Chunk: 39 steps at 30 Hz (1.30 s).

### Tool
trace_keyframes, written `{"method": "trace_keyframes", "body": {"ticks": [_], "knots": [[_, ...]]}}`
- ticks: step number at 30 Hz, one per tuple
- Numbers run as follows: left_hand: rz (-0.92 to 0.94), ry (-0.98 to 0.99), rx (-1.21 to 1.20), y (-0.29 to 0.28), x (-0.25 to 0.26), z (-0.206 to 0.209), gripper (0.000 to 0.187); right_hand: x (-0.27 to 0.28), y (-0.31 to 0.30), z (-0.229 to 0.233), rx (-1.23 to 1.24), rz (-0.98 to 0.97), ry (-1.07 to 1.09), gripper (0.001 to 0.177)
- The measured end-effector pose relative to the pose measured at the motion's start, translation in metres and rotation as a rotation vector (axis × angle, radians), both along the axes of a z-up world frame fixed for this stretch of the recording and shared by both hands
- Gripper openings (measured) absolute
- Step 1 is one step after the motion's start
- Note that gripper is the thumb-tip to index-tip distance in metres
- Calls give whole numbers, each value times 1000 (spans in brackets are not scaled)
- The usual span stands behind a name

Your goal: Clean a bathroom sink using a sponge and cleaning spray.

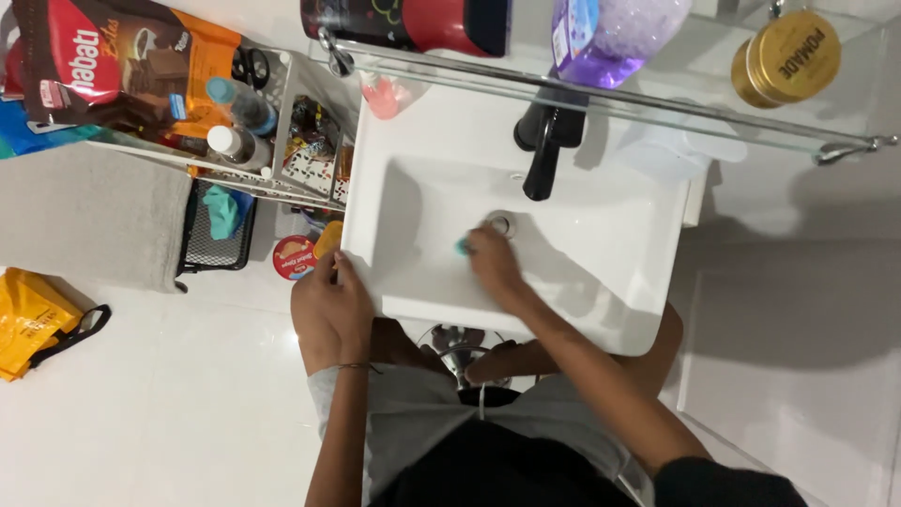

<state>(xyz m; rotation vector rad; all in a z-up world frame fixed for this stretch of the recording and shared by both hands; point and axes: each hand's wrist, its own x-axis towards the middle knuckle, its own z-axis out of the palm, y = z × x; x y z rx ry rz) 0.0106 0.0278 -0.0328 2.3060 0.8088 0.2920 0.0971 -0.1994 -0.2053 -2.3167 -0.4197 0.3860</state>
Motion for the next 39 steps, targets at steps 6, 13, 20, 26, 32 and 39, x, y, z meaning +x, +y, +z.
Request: {"method": "trace_keyframes", "body": {"ticks": [6,13,20,26,32,39], "knots": [[-34,-28,27,2,-2,12,26,18,-59,19,-218,-371,-308,6],[-62,-59,-86,5,1,22,26,12,68,-11,111,-403,-163,8],[-55,-18,-136,9,9,26,26,-47,54,57,297,157,323,11],[-52,-97,-40,11,5,2,24,-14,43,25,170,80,144,21],[-30,-94,-27,11,4,-5,24,35,107,21,281,-297,-314,19],[-54,-107,-35,13,6,6,24,-26,79,37,271,3,122,11]]}}
